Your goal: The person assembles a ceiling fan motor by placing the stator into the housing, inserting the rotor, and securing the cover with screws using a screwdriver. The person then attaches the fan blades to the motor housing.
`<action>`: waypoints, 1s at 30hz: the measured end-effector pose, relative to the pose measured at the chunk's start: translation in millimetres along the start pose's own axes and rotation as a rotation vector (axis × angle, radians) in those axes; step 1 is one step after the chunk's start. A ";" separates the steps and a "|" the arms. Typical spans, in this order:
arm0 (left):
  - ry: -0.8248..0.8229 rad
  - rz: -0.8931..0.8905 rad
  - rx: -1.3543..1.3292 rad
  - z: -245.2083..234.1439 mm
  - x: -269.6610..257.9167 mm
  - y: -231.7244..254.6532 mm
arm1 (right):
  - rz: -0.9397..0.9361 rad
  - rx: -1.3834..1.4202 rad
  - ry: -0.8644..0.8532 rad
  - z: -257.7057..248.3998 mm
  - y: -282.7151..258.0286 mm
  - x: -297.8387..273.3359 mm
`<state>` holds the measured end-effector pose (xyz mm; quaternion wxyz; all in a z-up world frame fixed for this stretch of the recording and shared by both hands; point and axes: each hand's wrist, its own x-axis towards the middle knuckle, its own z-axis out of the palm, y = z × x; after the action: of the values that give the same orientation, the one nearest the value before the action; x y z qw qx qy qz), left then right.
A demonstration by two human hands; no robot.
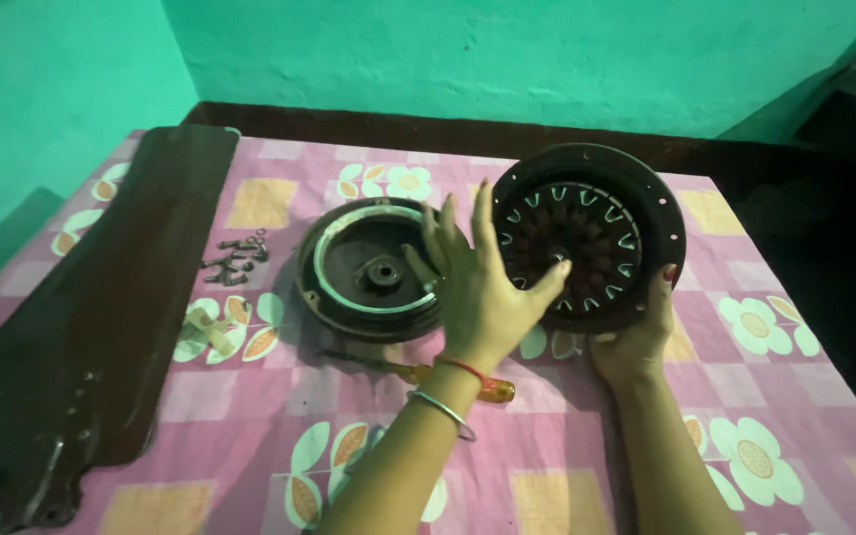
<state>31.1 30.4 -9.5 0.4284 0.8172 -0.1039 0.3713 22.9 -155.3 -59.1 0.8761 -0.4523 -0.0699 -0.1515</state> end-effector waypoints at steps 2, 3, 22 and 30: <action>0.062 0.034 -0.048 -8.9 1.9 -10.5 | 0.006 0.004 0.015 -6.6 2.5 -0.1; 0.093 0.053 -0.074 -14.0 3.3 -16.8 | 0.006 0.006 0.022 -8.4 3.8 0.1; 0.007 -0.068 0.099 -90.8 -20.3 -156.2 | -1.118 -1.403 0.289 52.4 3.1 -27.3; 0.200 -0.215 -0.118 -85.9 -24.4 -174.0 | -0.447 -1.328 -0.156 150.4 65.5 -60.0</action>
<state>54.4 199.9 -104.3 0.5211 0.7559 0.0057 0.3963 -10.0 14.9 -37.8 0.3550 -0.8757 -0.1167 -0.3057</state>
